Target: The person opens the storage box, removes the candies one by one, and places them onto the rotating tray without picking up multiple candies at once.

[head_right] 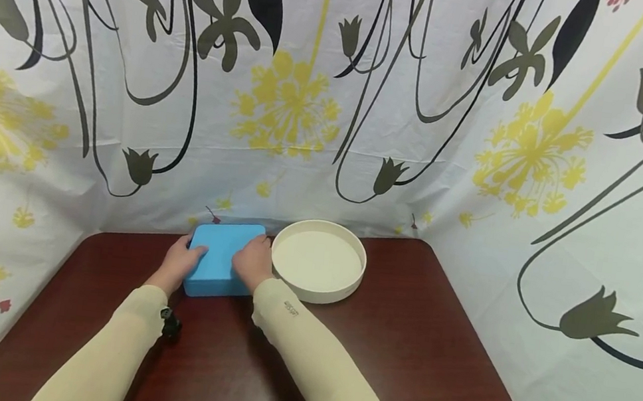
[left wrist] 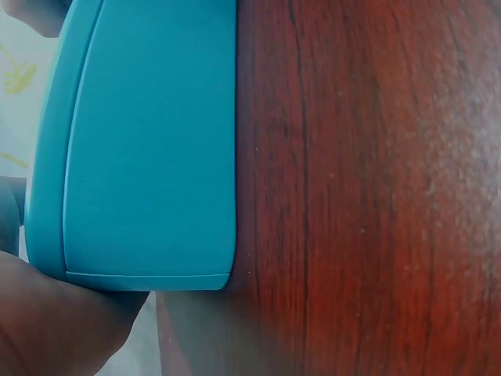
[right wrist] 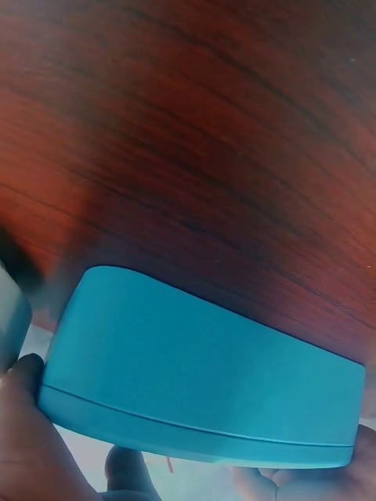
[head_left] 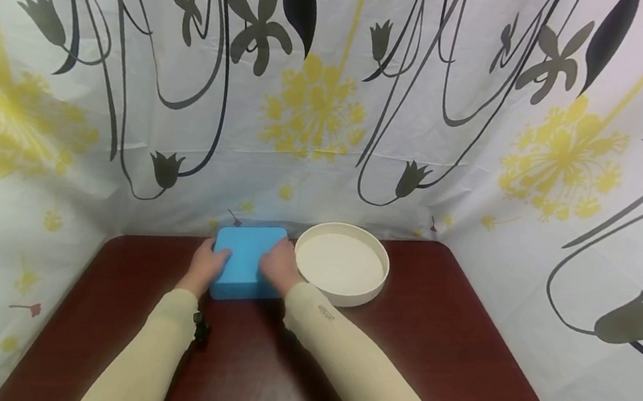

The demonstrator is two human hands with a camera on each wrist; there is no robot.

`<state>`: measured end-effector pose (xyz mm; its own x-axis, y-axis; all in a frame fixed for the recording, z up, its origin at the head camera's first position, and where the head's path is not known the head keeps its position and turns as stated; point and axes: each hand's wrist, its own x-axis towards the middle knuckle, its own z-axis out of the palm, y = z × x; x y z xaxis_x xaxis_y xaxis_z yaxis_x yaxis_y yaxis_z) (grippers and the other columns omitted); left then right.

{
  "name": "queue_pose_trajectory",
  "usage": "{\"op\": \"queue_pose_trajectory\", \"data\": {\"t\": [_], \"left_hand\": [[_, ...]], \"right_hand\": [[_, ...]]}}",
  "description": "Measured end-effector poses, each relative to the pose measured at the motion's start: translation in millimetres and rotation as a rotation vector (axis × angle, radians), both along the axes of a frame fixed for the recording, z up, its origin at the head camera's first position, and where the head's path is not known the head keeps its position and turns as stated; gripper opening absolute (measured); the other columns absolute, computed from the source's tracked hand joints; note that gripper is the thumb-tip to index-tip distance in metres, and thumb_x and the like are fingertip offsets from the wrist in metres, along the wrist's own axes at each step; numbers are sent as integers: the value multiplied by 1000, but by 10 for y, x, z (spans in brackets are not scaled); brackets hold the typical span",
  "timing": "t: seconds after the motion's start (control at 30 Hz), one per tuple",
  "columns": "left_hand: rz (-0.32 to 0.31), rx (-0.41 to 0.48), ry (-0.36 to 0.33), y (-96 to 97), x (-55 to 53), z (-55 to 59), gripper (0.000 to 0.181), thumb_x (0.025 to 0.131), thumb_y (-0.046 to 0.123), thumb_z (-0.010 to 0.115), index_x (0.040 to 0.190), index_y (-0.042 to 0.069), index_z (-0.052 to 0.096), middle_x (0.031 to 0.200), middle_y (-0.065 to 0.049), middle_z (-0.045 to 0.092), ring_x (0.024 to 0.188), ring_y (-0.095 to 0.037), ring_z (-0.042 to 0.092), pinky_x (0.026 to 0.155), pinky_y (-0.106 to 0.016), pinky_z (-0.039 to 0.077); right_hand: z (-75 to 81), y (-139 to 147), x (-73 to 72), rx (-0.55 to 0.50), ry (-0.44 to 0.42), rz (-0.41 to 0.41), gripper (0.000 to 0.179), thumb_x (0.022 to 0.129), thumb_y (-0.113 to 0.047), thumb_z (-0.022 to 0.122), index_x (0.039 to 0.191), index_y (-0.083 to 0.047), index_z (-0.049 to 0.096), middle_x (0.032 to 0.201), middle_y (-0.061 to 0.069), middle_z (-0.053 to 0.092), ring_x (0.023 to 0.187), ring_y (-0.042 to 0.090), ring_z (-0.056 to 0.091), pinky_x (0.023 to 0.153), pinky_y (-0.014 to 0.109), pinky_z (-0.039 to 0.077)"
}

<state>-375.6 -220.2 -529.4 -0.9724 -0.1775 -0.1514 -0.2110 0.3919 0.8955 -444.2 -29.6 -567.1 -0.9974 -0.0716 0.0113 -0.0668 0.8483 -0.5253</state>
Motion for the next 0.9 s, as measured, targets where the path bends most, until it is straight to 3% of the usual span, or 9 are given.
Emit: {"op": "queue_pose_trajectory", "data": {"t": [0.23, 0.4, 0.43, 0.67, 0.9], "left_hand": [[1, 39, 13, -34, 86, -13, 73, 115, 30, 54, 173, -1, 22, 175, -31, 27, 159, -52, 32, 126, -69, 29], [23, 57, 28, -21, 165, -11, 74, 115, 30, 56, 173, -1, 22, 176, -30, 27, 160, -51, 31, 127, -68, 28], [26, 63, 29, -17, 189, -12, 74, 115, 30, 56, 173, 0, 23, 176, -30, 28, 160, -51, 31, 127, -68, 28], [11, 92, 24, 2, 448, 6, 73, 117, 29, 53, 174, 0, 19, 177, -29, 24, 160, -50, 30, 127, -68, 27], [13, 85, 62, 71, 725, 55, 71, 116, 27, 54, 172, -3, 22, 176, -32, 26, 161, -50, 29, 128, -67, 27]], "right_hand": [[-182, 74, -86, -138, 24, 40, 75, 100, -24, 53, 162, 14, 37, 160, 31, 52, 148, 41, 53, 121, 50, 45], [-130, 152, 70, -251, 32, 44, 75, 100, -25, 56, 164, 10, 39, 163, 27, 51, 151, 41, 50, 123, 52, 43], [-103, 160, 122, -267, 39, 39, 74, 100, -25, 56, 163, 10, 40, 163, 27, 51, 151, 42, 50, 123, 52, 43], [586, 322, 897, -472, -24, 50, 69, 106, -22, 52, 166, 8, 38, 170, 26, 43, 160, 43, 38, 129, 56, 31], [588, 452, 1232, -614, -33, 22, 63, 108, -13, 52, 167, 6, 39, 172, 25, 40, 162, 40, 35, 129, 56, 30]]}}
